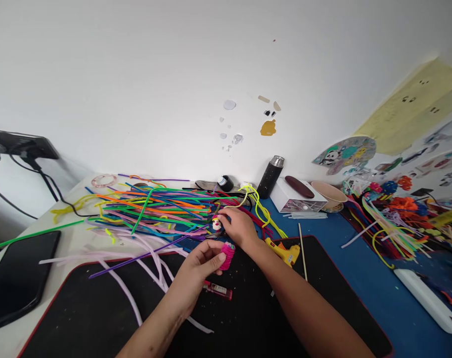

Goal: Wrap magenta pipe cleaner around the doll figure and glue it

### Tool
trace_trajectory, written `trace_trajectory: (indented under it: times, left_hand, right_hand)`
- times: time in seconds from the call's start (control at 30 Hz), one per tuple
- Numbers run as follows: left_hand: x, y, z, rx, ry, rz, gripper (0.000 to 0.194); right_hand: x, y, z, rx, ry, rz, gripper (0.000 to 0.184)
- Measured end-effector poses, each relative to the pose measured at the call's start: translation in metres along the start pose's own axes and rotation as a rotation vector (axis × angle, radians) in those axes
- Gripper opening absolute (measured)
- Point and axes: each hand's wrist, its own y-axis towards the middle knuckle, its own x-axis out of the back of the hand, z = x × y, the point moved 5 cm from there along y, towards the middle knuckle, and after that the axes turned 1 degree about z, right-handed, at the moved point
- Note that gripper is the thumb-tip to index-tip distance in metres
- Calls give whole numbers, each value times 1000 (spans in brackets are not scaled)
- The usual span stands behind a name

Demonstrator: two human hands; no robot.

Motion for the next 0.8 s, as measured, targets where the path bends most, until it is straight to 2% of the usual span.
trace_trajectory:
  times: [0.1,0.17,0.23,0.33,0.43,0.63,0.8]
  left_hand:
    - [2,1,3,13,7,-6,46]
    - [4,2,3,3,1,-34,47]
    - [6,2,0,-36,-3,-76,45]
    - [11,4,-6,-134,11,-135,40]
    - [17,5,-12,-226,61,-186,37]
    - [32,7,-19,-342,259,-304,34]
    - [29,5,-22,-437,517,-285,19]
  right_hand:
    - [11,-10,-3,-27,114,-94,27]
    - [15,-21,-3,-44,203,-99,34]
    - [17,-35,-1,-38,305,-73,37]
    - [13,-54,1,-102,705,9,40]
    - [5,-64,8,-142,892,83,46]
    - [-9,-64,17,-109,1005,151,47]
    - [-19,-70,9,-121,1021,141,41]
